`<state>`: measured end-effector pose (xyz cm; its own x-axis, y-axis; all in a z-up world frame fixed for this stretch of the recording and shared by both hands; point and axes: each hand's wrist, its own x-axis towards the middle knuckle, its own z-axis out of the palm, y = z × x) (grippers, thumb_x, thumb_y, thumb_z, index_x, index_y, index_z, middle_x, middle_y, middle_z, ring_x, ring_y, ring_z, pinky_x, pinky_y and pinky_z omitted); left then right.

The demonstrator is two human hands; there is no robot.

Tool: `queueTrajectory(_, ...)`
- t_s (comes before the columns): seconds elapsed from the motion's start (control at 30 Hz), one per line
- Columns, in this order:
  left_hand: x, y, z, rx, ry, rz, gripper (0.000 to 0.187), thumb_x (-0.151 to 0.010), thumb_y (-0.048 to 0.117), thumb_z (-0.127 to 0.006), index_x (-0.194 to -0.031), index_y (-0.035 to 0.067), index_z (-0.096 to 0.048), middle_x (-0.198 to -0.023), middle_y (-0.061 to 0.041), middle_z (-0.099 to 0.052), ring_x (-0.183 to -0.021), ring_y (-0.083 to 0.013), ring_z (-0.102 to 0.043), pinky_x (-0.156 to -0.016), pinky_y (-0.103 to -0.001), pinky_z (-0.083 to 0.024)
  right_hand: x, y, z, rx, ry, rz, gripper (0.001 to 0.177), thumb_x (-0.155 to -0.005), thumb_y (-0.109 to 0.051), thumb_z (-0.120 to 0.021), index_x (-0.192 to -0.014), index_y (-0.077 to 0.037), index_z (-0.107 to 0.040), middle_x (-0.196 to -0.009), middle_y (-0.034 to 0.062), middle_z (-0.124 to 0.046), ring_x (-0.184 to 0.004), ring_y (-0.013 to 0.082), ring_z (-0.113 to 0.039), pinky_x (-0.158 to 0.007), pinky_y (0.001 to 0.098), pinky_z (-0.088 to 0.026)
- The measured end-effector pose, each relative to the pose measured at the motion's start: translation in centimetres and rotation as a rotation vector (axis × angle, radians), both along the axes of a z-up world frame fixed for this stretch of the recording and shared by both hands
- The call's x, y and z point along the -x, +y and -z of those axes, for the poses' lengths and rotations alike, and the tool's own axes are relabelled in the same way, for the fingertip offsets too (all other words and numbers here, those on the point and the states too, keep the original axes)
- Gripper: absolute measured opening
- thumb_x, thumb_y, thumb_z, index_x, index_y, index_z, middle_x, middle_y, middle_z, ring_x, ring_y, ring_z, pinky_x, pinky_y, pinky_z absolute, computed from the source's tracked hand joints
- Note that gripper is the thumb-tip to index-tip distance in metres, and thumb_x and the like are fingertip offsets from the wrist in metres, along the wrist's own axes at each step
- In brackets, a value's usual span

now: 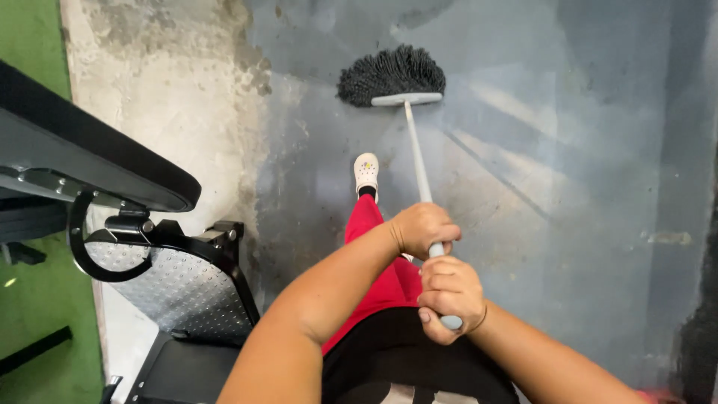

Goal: The person is seen mopping the floor of the gym.

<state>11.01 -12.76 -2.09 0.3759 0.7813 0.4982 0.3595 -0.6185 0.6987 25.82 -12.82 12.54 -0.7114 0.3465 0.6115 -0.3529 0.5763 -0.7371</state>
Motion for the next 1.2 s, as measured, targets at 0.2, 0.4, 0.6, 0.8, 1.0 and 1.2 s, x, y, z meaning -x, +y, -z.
queueTrajectory(0.2,-0.5,3.6,-0.7,0.053,0.100,0.087,0.027,-0.065,0.028,-0.079,-0.078,0.016,-0.059,-0.065,-0.007,-0.060,-0.064,-0.0341,-0.063,-0.059,-0.049,-0.049,-0.8,2.1,0.6,0.066,0.114,0.113,0.007,-0.077,-0.013,-0.066,-0.078,-0.007,-0.064,-0.073,0.0075,-0.066,-0.069,0.0261,-0.067,-0.078,0.0478,-0.061)
queueTrajectory(0.4,-7.5,8.3,-1.2,0.201,0.359,0.326,0.021,-0.067,0.033,-0.079,-0.077,0.021,-0.066,-0.069,-0.006,-0.068,-0.068,-0.0351,-0.069,-0.060,-0.050,-0.054,-7.9,-0.7,0.9,0.349,0.139,0.602,0.027,-0.093,-0.021,-0.054,-0.079,0.001,-0.060,-0.075,0.0116,-0.061,-0.068,0.0240,-0.062,-0.086,0.0469,-0.053)
queueTrajectory(0.6,-6.3,4.6,1.6,0.134,0.295,0.384,0.021,-0.065,0.029,-0.079,-0.081,0.022,-0.068,-0.070,-0.005,-0.067,-0.069,-0.0339,-0.068,-0.061,-0.050,-0.053,-7.8,2.2,0.4,0.145,-0.125,0.166,0.013,-0.079,-0.016,-0.059,-0.082,-0.004,-0.064,-0.074,0.0103,-0.061,-0.071,0.0293,-0.061,-0.081,0.0472,-0.053)
queueTrajectory(0.8,1.1,2.3,2.8,-0.051,-0.011,-0.106,0.021,-0.071,0.014,-0.076,-0.089,0.014,-0.065,-0.076,-0.006,-0.060,-0.075,-0.0312,-0.062,-0.072,-0.045,-0.053,0.9,6.0,0.5,-0.065,-0.211,-0.343,0.017,-0.076,-0.014,-0.073,-0.075,-0.008,-0.057,-0.072,0.0098,-0.054,-0.073,0.0332,-0.058,-0.074,0.0468,-0.050)
queueTrajectory(1.0,2.9,9.4,6.6,-0.024,0.080,-0.020,0.022,-0.069,0.017,-0.077,-0.084,0.012,-0.062,-0.076,-0.009,-0.060,-0.075,-0.0339,-0.061,-0.069,-0.048,-0.050,1.5,10.1,5.3,-0.099,-0.135,-0.274,0.014,-0.071,-0.014,-0.072,-0.074,-0.008,-0.059,-0.070,0.0079,-0.055,-0.071,0.0308,-0.058,-0.074,0.0446,-0.051)
queueTrajectory(1.2,6.7,15.1,10.8,0.087,0.377,0.089,0.025,-0.067,0.023,-0.079,-0.083,0.013,-0.063,-0.080,-0.010,-0.062,-0.083,-0.0351,-0.063,-0.078,-0.049,-0.051,3.2,13.6,9.8,-0.127,-0.218,-0.026,0.021,-0.066,-0.011,-0.068,-0.085,-0.004,-0.064,-0.085,0.0152,-0.060,-0.090,0.0369,-0.063,-0.088,0.0491,-0.053)
